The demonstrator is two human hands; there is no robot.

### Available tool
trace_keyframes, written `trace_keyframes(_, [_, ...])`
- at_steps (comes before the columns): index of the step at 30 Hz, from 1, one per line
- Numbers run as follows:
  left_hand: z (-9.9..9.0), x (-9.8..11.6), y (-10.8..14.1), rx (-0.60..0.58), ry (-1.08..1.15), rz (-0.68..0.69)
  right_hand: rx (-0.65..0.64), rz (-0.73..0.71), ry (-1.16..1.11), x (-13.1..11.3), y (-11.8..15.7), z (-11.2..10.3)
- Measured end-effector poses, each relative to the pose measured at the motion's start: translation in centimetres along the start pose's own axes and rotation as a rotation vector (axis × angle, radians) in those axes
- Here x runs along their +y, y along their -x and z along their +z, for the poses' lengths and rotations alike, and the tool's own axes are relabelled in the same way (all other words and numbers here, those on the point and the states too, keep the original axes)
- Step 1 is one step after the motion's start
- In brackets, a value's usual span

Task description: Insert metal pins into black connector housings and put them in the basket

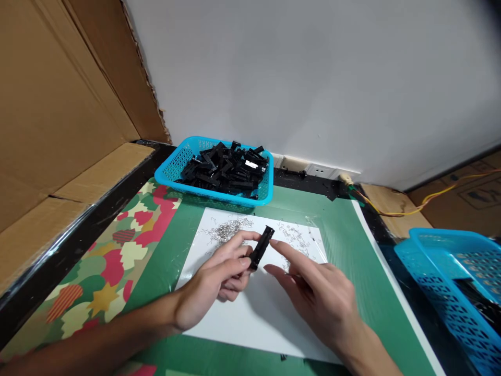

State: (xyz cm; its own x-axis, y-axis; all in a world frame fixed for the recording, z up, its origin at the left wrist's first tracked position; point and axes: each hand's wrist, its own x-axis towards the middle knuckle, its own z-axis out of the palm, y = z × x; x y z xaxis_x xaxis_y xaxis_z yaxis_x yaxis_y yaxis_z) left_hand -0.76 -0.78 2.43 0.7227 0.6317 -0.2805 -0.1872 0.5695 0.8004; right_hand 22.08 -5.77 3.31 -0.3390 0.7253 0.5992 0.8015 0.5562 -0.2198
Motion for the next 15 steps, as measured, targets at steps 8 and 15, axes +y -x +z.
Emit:
trace_keyframes(8, [-0.1, 0.6, -0.2, -0.072, -0.109, -0.066, -0.072, -0.243, 0.040, 1.1, 0.5, -0.5])
trace_keyframes(15, [0.3, 0.5, 0.4, 0.264, -0.986, 0.566, -0.132, -0.272, 0.079, 2.1, 0.3, -0.6])
